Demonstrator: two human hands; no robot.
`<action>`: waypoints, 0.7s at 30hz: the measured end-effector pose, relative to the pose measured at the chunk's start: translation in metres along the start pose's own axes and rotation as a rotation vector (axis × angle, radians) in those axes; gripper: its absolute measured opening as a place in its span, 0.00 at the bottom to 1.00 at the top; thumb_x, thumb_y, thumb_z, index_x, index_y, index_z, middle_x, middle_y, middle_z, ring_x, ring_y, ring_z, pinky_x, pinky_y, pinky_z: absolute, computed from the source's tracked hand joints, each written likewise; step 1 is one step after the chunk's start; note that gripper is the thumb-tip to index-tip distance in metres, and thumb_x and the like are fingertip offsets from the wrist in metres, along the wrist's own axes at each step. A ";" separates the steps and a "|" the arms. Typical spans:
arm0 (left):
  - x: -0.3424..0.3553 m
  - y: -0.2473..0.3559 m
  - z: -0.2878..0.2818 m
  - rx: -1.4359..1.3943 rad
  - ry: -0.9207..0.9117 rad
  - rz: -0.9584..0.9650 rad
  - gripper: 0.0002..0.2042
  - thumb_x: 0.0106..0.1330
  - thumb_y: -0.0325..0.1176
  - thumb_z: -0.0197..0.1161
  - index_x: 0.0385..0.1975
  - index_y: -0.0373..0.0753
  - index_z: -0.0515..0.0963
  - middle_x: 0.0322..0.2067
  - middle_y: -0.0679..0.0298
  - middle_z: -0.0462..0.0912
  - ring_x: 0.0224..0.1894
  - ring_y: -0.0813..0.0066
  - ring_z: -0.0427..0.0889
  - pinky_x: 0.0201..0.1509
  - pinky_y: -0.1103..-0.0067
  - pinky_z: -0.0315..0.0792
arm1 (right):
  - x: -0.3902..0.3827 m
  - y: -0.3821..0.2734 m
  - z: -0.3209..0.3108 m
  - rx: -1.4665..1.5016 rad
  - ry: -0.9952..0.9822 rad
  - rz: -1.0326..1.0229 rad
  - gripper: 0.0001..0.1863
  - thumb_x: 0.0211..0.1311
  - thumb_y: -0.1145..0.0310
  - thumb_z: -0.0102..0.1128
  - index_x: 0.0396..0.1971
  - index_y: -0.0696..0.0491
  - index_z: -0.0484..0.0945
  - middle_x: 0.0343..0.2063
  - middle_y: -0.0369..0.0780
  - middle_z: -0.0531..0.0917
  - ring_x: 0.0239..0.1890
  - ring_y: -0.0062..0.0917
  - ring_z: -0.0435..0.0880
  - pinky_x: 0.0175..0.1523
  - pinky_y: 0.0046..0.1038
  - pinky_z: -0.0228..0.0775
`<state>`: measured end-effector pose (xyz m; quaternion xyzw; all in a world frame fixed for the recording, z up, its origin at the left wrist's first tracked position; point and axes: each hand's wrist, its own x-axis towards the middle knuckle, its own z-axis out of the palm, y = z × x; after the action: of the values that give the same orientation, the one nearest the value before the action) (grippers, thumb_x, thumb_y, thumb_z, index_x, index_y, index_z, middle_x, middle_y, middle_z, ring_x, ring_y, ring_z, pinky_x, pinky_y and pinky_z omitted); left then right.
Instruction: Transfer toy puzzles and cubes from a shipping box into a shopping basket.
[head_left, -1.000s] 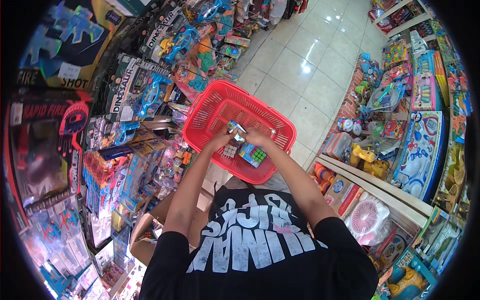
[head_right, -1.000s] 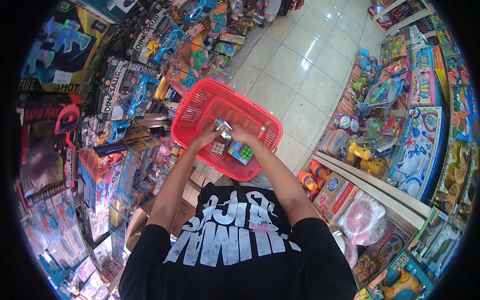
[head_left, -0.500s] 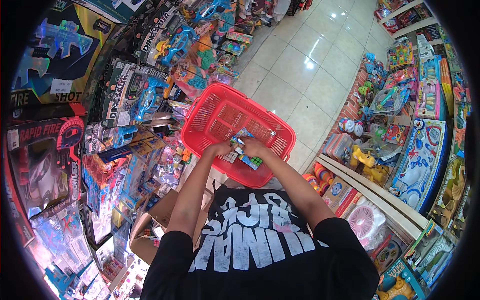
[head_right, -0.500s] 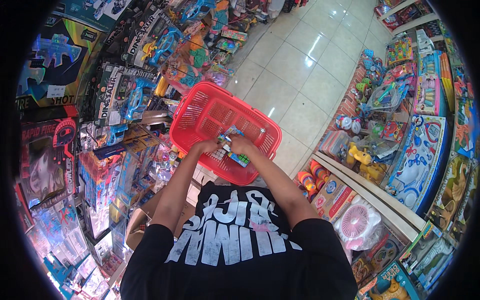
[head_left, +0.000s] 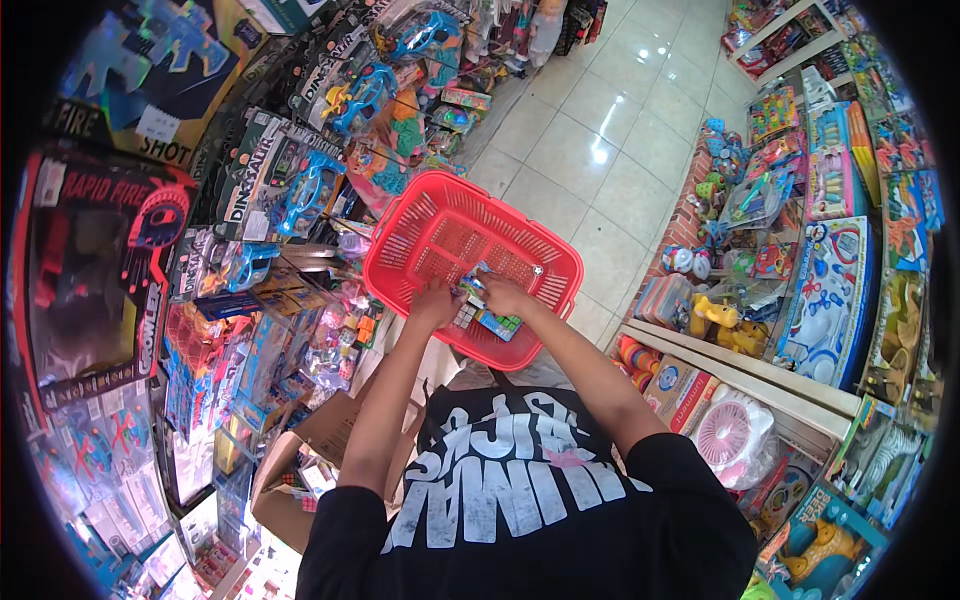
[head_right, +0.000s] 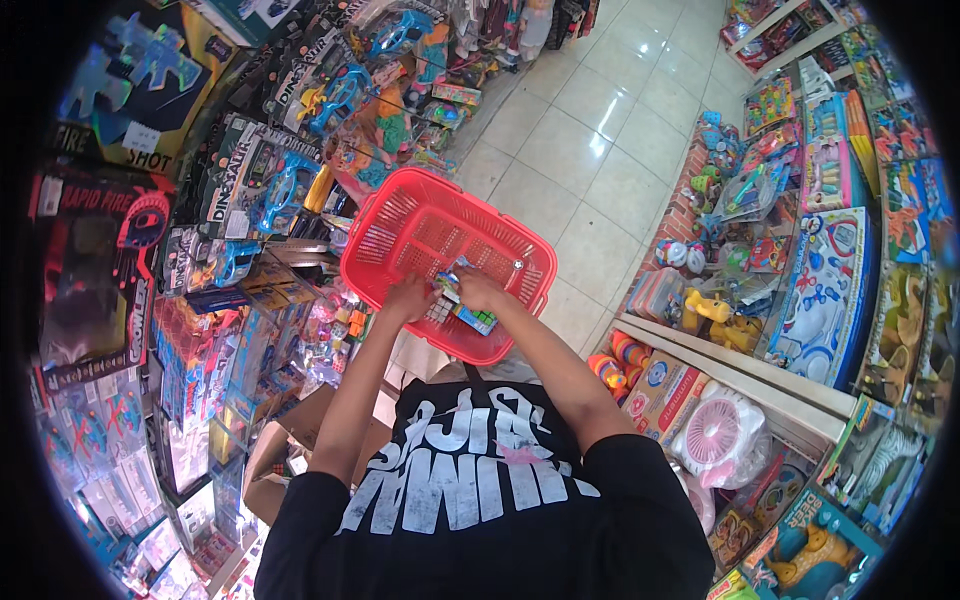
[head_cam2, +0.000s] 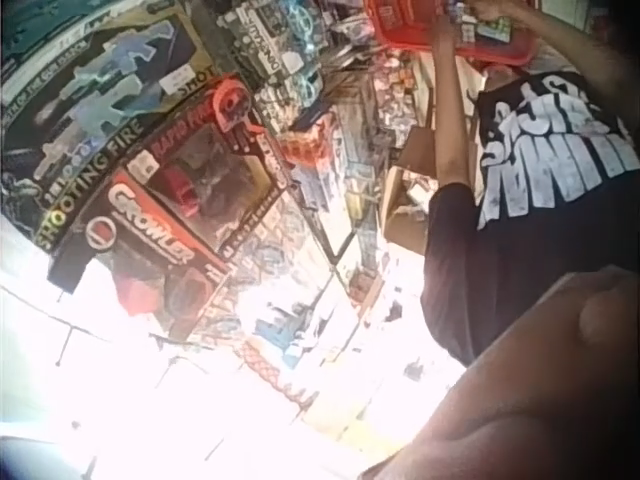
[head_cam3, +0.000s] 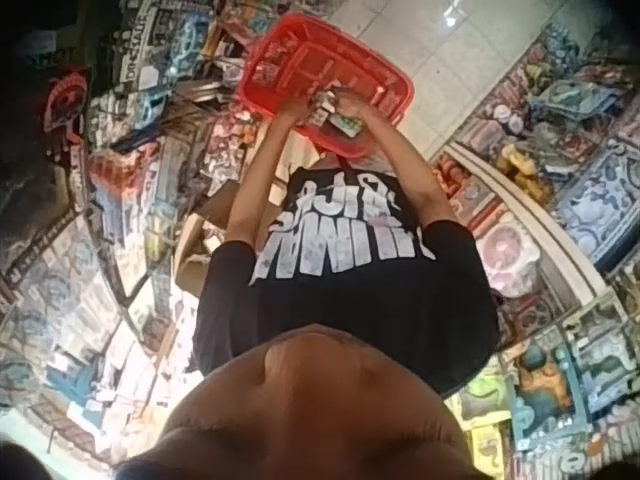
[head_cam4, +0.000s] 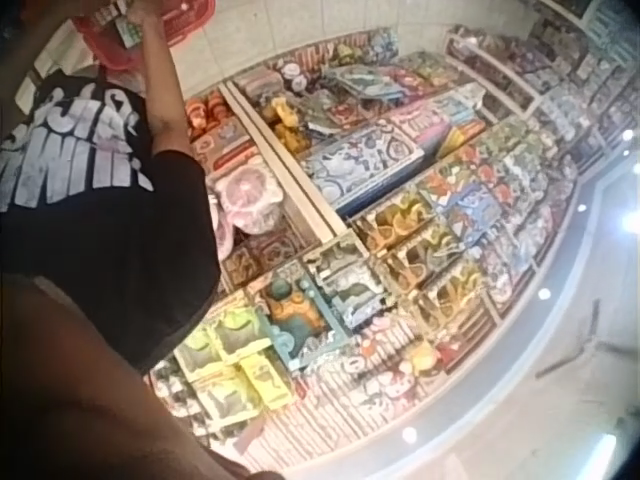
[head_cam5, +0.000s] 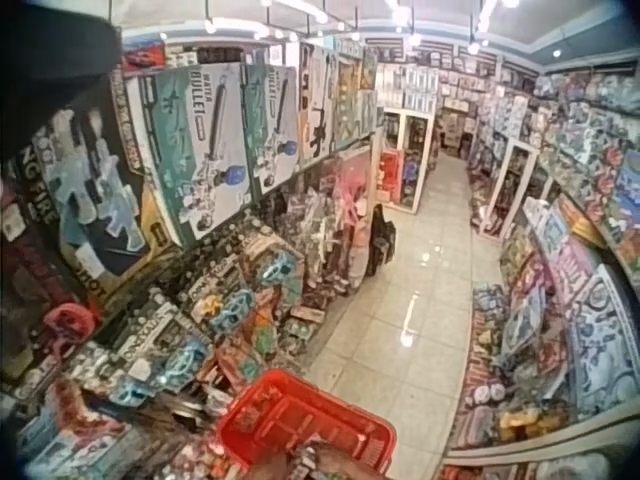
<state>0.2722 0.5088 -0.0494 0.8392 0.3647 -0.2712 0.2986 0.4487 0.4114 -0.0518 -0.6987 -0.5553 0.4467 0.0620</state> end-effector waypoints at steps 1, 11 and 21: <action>-0.017 0.009 -0.011 -0.071 0.239 0.117 0.26 0.71 0.51 0.49 0.54 0.32 0.71 0.59 0.46 0.69 0.61 0.49 0.68 0.63 0.59 0.61 | -0.007 0.009 0.005 0.042 0.131 -0.038 0.28 0.70 0.59 0.46 0.65 0.57 0.63 0.63 0.52 0.67 0.66 0.43 0.66 0.69 0.39 0.57; -0.126 -0.043 0.108 -0.668 1.089 -0.149 0.11 0.64 0.38 0.58 0.35 0.37 0.70 0.40 0.53 0.69 0.51 0.50 0.67 0.54 0.55 0.59 | -0.147 -0.048 0.000 0.358 1.160 -0.172 0.11 0.65 0.74 0.52 0.46 0.59 0.74 0.36 0.44 0.77 0.39 0.30 0.77 0.47 0.30 0.70; -0.057 -0.125 0.329 -0.986 -0.459 -0.246 0.12 0.52 0.42 0.63 0.24 0.38 0.81 0.26 0.55 0.83 0.24 0.61 0.81 0.35 0.68 0.75 | -0.229 0.091 0.182 0.303 1.123 0.530 0.15 0.58 0.73 0.57 0.45 0.59 0.72 0.38 0.49 0.77 0.38 0.38 0.78 0.46 0.36 0.71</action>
<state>0.0637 0.3229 -0.2706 0.4709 0.4695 -0.2772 0.6936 0.3913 0.1123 -0.0858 -0.9235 -0.1774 0.0863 0.3289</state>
